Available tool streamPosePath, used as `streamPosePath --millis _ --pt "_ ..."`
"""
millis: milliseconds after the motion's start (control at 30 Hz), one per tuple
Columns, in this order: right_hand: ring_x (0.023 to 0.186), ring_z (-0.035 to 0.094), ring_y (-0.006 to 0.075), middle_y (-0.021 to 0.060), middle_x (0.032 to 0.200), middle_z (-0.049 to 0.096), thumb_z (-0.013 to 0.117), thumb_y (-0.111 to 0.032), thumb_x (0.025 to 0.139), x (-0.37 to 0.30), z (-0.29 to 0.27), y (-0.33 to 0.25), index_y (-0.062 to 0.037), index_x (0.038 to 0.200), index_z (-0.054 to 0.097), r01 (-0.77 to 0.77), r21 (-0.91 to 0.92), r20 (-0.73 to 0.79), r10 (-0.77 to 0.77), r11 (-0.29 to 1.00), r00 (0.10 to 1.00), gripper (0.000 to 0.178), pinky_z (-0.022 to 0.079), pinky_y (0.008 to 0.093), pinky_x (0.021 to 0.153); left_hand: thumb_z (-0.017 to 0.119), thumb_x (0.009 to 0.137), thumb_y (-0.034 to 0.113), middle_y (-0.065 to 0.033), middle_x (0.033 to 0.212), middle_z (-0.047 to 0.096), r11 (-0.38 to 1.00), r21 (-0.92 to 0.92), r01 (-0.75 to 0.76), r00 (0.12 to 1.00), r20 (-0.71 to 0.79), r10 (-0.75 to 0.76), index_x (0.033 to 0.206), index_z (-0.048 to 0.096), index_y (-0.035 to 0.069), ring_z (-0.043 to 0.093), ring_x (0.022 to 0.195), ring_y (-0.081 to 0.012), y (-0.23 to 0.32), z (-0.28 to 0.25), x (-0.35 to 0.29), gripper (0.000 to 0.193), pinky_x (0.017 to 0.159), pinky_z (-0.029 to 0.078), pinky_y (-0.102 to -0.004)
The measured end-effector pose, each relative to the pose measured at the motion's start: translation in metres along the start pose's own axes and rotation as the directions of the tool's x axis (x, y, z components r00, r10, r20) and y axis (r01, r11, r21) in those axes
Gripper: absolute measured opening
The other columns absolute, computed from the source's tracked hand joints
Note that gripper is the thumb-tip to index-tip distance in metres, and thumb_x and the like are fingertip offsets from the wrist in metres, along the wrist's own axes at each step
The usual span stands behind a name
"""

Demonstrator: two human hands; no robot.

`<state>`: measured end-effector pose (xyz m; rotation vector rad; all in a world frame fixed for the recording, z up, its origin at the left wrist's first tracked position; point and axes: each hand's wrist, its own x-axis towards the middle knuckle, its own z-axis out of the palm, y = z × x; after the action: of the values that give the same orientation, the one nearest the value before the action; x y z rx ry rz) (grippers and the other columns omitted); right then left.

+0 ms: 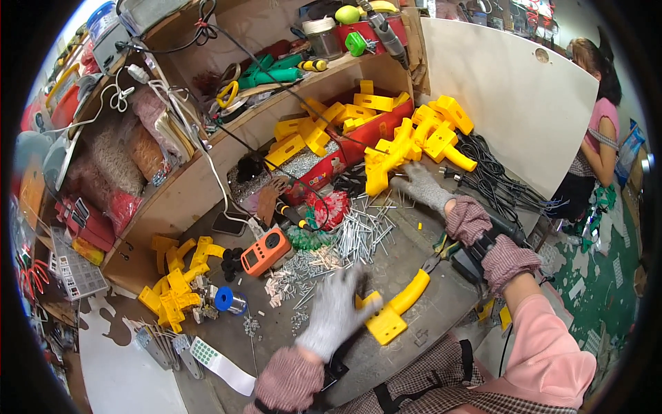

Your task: Assembling a yellow plastic tool housing with internal components, wiring, and screws using an electric screwdriver and soldering iron.

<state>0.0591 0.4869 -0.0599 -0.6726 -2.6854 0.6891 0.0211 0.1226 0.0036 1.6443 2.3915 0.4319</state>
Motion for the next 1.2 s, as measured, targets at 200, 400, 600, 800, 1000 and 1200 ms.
streamPosePath --millis 200,400,600,800,1000,1200 --pt "0.132 0.04 0.0537 0.0255 0.144 0.044 0.043 -0.028 0.102 -0.018 0.043 -0.032 -0.0146 0.14 0.055 0.268 -0.712 0.224 -0.151 0.65 0.963 0.042 0.031 0.0702 0.108 0.075 0.085 0.038 -0.0251 0.113 0.061 0.99 0.026 0.139 0.968 -0.214 -0.131 0.128 0.051 -0.002 0.065 0.098 -0.0422 -0.026 0.047 0.091 0.063 0.082 0.054 -0.0494" --pt "0.139 0.031 0.0535 0.0344 0.146 0.037 0.049 -0.036 0.1 -0.071 0.084 -0.09 -0.0032 0.15 0.033 0.034 -0.126 0.117 -0.019 0.991 0.993 0.062 0.026 0.0629 0.115 0.069 0.089 0.021 -0.021 0.095 0.071 0.983 -0.139 0.12 0.932 -0.324 -0.159 0.1 0.072 0.003 0.069 0.089 -0.0372 -0.04 0.047 0.092 0.021 0.077 0.055 -0.0448" --pt "0.121 0.054 0.0446 0.0274 0.125 0.057 0.059 -0.026 0.093 -0.074 0.036 -0.091 -0.0009 0.126 0.059 0.226 -0.147 0.013 -0.227 0.963 0.974 0.042 0.046 0.0543 0.1 0.068 0.091 0.016 -0.0202 0.093 0.072 0.991 -0.129 0.045 0.854 -0.51 -0.105 0.104 0.073 0.002 0.071 0.086 -0.0336 -0.04 0.023 0.077 0.02 0.078 0.056 -0.0404" --pt "0.091 0.068 0.0432 0.0262 0.095 0.068 0.063 -0.015 0.087 -0.101 0.034 -0.1 0.0014 0.11 0.061 0.214 -0.066 0.096 -0.207 0.975 0.974 0.029 0.055 0.0519 0.079 0.065 0.086 0.01 -0.0196 0.096 0.071 0.971 -0.151 0.186 0.965 -0.157 -0.209 0.104 0.068 0.001 0.069 0.091 -0.0368 -0.034 0.007 0.021 0.02 0.08 0.055 -0.0439" --pt "0.093 0.066 0.0428 0.0275 0.094 0.067 0.063 -0.017 0.089 -0.093 0.027 -0.116 -0.0016 0.121 0.06 0.171 0.016 0.071 -0.171 0.985 0.983 0.036 0.053 0.05 0.082 0.065 0.082 0.005 -0.0257 0.104 0.067 0.989 0.04 0.14 0.99 -0.004 -0.14 0.125 0.056 -0.001 0.066 0.094 -0.0443 -0.041 0.016 0.013 0.044 0.084 0.054 -0.0492" --pt "0.086 0.068 0.0382 0.0205 0.093 0.067 0.061 -0.018 0.091 -0.139 -0.002 -0.08 -0.0023 0.105 0.067 0.389 0.077 0.104 -0.396 0.918 0.912 0.022 0.054 0.0467 0.078 0.063 0.087 0.009 -0.0177 0.099 0.069 0.919 -0.348 0.187 0.981 0.016 -0.194 0.137 0.053 0.01 0.07 0.089 -0.0278 -0.036 -0.009 0.012 0.051 0.08 0.056 -0.0388"
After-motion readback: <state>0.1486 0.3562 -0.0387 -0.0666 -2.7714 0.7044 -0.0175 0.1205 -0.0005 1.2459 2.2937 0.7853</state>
